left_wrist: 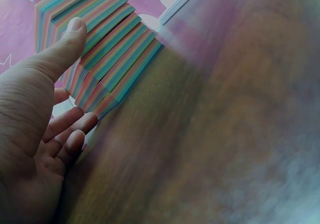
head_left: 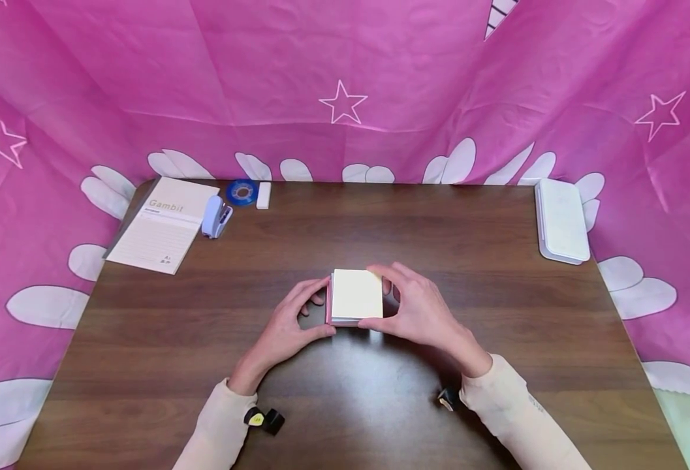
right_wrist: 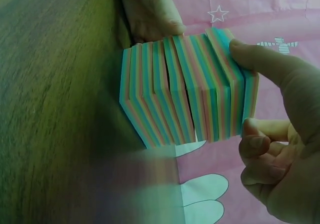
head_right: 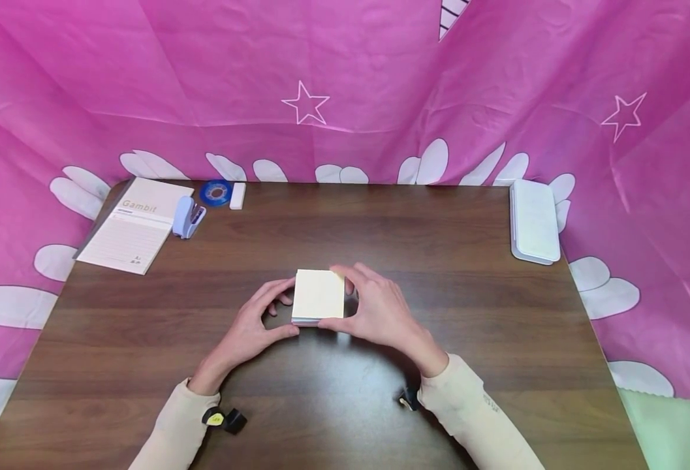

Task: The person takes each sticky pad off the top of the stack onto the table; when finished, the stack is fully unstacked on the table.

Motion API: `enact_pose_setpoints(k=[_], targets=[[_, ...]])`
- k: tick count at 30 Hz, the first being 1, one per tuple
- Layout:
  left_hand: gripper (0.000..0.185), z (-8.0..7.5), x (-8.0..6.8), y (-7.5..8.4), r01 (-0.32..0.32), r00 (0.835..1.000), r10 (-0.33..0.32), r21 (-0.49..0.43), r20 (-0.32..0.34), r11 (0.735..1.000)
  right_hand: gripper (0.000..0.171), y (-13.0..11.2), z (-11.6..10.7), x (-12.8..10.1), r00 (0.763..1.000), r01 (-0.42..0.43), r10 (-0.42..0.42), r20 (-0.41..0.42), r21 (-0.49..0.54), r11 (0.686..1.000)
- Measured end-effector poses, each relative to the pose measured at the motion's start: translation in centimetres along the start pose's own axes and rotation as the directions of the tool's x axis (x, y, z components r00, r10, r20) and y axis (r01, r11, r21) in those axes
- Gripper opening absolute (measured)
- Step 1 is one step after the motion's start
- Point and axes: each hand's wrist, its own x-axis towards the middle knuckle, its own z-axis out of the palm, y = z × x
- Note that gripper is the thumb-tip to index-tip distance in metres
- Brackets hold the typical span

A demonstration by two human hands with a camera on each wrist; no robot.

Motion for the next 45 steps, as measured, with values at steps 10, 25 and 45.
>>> enact_pose_setpoints(k=[10,25,45], targets=[[0.091,-0.2,-0.2,0.5,0.025,1.000,-0.025,-0.005,0.018,1.000,0.085,2.3,-2.4,1.5,0.997,-0.028,0.034,-0.073,0.087,0.996],[0.091,-0.3,-0.3,0.2,0.016,1.000,-0.016,-0.018,0.015,1.000,0.074,13.2,-3.7,6.8,0.983,-0.152,0.150,-0.105,-0.019,0.988],[0.091,-0.1,-0.3,0.3,0.028,0.999,-0.028,-0.008,0.022,1.000,0.054,16.6,-2.0,8.3,0.981,-0.187,0.176,-0.083,-0.148,0.971]])
